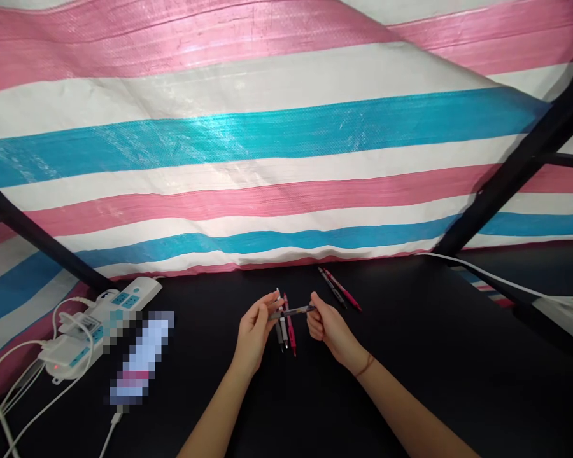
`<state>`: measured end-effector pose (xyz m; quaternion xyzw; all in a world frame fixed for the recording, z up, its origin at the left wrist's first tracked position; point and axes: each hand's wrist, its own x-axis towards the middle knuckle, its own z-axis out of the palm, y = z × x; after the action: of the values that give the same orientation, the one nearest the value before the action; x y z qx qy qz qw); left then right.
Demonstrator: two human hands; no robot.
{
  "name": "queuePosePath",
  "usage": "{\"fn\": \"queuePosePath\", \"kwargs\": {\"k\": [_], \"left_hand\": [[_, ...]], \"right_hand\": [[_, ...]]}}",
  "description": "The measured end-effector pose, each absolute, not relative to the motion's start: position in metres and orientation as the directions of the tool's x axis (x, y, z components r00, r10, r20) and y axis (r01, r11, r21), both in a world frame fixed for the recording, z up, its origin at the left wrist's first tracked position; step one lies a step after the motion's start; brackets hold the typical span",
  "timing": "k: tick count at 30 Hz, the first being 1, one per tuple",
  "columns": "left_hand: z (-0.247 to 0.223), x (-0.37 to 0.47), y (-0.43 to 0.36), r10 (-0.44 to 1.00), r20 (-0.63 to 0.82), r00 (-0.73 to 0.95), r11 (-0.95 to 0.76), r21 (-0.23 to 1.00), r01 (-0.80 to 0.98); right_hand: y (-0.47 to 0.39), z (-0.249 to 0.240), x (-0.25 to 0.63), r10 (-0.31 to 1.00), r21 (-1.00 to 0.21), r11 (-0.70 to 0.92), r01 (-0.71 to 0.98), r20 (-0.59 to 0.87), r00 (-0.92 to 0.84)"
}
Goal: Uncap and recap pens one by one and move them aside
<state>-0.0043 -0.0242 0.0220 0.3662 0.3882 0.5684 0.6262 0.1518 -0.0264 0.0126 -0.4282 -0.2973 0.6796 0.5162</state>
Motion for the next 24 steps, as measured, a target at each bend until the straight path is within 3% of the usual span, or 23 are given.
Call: {"fn": "queuePosePath", "kwargs": {"k": [7, 14, 20, 24], "left_hand": [[0.035, -0.003, -0.024, 0.968, -0.248, 0.049, 0.202, 0.641, -0.741], [0.043, -0.015, -0.018, 0.962, -0.27, 0.044, 0.158, 0.416, -0.895], [0.039, -0.018, -0.018, 0.965, -0.257, 0.058, 0.212, 0.629, -0.747], [0.033, -0.013, -0.018, 0.979, -0.205, -0.008, 0.144, 0.717, -0.682]], "right_hand": [[-0.028, 0.011, 0.147, 0.912, -0.766, -0.409, -0.496, -0.353, -0.208], [-0.039, 0.018, 0.143, 0.873, -0.897, -0.376, -0.232, -0.26, -0.412], [-0.033, 0.013, 0.152, 0.862, -0.825, -0.456, -0.334, -0.315, -0.398], [-0.031, 0.014, 0.156, 0.829, -0.807, -0.5, -0.313, -0.34, -0.444]]}}
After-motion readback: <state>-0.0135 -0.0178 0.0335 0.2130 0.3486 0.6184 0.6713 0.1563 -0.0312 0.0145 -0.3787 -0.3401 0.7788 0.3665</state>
